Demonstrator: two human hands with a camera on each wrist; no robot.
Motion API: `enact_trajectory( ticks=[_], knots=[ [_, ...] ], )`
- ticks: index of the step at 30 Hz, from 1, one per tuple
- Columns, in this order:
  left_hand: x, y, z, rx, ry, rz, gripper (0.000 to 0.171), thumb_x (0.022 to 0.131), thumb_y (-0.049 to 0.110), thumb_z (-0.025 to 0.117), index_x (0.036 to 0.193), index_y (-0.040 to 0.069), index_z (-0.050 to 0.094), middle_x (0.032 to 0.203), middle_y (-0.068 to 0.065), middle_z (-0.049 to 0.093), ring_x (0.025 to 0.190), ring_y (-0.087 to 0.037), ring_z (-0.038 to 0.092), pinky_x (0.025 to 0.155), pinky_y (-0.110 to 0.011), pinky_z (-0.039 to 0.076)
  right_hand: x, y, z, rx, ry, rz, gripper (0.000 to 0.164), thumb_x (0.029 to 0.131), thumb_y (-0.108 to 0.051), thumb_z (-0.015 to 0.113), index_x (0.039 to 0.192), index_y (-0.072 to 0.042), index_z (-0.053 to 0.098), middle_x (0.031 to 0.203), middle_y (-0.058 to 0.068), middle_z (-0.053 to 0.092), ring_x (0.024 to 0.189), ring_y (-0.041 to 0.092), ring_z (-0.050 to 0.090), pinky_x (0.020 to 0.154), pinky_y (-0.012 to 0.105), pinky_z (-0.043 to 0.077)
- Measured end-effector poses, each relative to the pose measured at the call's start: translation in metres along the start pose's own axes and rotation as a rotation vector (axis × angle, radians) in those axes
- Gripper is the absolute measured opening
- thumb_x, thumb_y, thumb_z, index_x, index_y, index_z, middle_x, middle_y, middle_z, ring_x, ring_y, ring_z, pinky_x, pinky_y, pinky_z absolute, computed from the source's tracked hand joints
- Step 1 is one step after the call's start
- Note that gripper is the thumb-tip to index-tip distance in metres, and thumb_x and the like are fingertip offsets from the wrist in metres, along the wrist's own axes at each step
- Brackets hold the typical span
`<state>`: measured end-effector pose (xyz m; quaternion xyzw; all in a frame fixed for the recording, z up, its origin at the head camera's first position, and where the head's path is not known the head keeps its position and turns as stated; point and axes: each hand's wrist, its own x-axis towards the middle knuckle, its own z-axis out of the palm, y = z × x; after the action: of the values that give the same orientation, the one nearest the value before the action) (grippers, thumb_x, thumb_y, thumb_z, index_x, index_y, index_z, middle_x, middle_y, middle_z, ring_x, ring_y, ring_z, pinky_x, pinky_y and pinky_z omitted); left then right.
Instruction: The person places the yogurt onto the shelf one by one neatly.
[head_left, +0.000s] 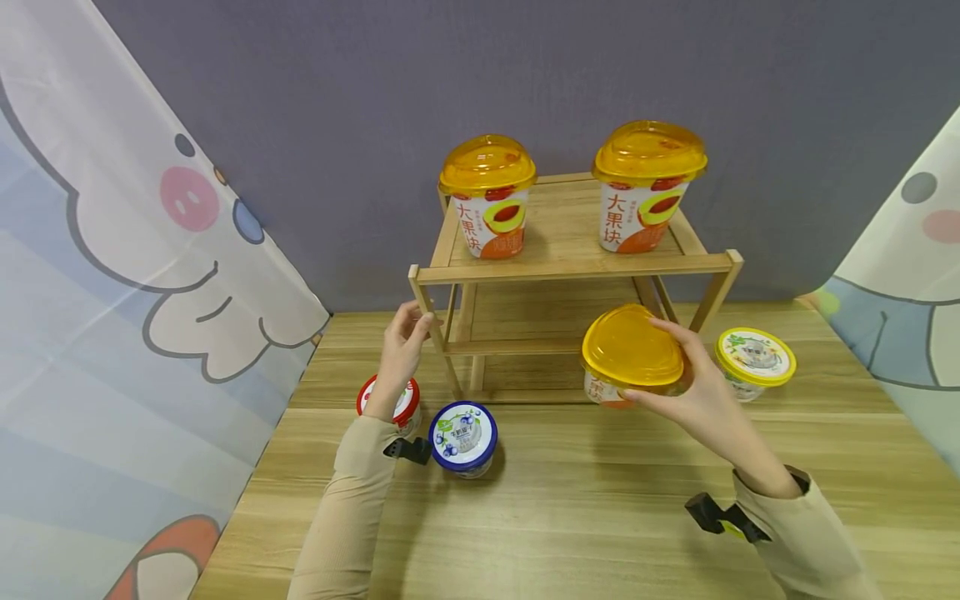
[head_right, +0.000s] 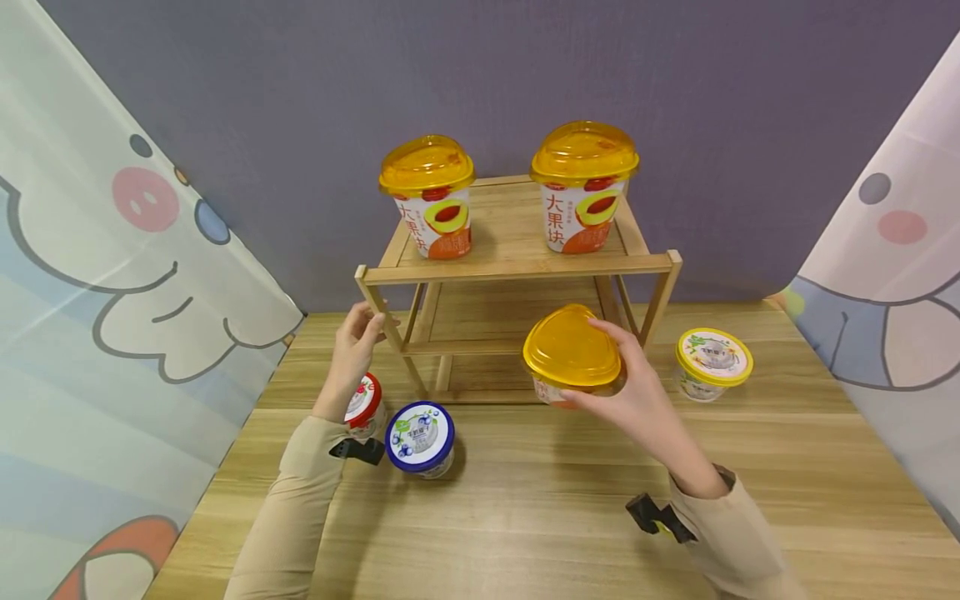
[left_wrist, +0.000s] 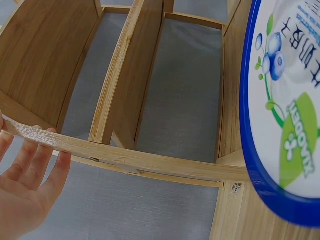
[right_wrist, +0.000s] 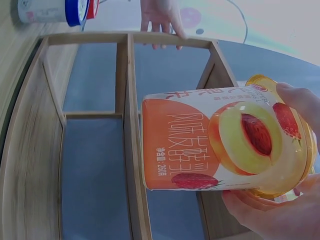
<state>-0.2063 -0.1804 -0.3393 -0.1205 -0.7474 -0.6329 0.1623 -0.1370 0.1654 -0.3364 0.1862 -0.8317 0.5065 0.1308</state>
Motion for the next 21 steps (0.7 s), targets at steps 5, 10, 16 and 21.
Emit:
enact_trajectory(
  ticks=[5, 10, 16, 21],
  knots=[
    [0.0, 0.001, 0.0, -0.002, -0.006, -0.007, 0.026, 0.092, 0.003, 0.043, 0.114, -0.01, 0.045, 0.1, -0.035, 0.049, 0.089, -0.028, 0.055, 0.081, -0.036, 0.048, 0.009, -0.003, 0.008, 0.047, -0.041, -0.021, 0.081, 0.068, 0.0, 0.074, 0.135, -0.011, 0.029, 0.129, 0.011, 0.034, 0.102, -0.003, 0.041, 0.079, 0.006, 0.038],
    [0.0, 0.002, -0.001, 0.01, -0.011, -0.005, 0.026, 0.092, 0.004, 0.043, 0.114, -0.009, 0.046, 0.099, -0.033, 0.051, 0.092, -0.036, 0.052, 0.08, -0.033, 0.048, 0.018, -0.006, 0.018, 0.094, -0.07, -0.022, 0.079, 0.069, -0.001, 0.074, 0.135, -0.012, 0.03, 0.126, 0.01, 0.037, 0.102, 0.0, 0.043, 0.079, 0.008, 0.04],
    [0.0, 0.002, 0.0, 0.013, -0.007, -0.01, 0.025, 0.092, 0.004, 0.044, 0.114, -0.009, 0.046, 0.099, -0.032, 0.052, 0.089, -0.028, 0.054, 0.08, -0.033, 0.048, 0.028, -0.012, 0.029, 0.118, -0.099, 0.001, 0.08, 0.07, -0.005, 0.074, 0.135, -0.015, 0.03, 0.124, 0.01, 0.039, 0.104, 0.015, 0.045, 0.08, 0.011, 0.04],
    [-0.001, 0.002, -0.001, 0.012, -0.006, -0.013, 0.025, 0.092, 0.004, 0.044, 0.114, -0.009, 0.046, 0.099, -0.033, 0.051, 0.087, -0.02, 0.054, 0.08, -0.031, 0.048, 0.037, -0.018, 0.037, 0.13, -0.122, 0.012, 0.08, 0.07, -0.008, 0.075, 0.135, -0.017, 0.03, 0.125, 0.011, 0.04, 0.107, 0.022, 0.045, 0.08, 0.014, 0.041]
  ],
)
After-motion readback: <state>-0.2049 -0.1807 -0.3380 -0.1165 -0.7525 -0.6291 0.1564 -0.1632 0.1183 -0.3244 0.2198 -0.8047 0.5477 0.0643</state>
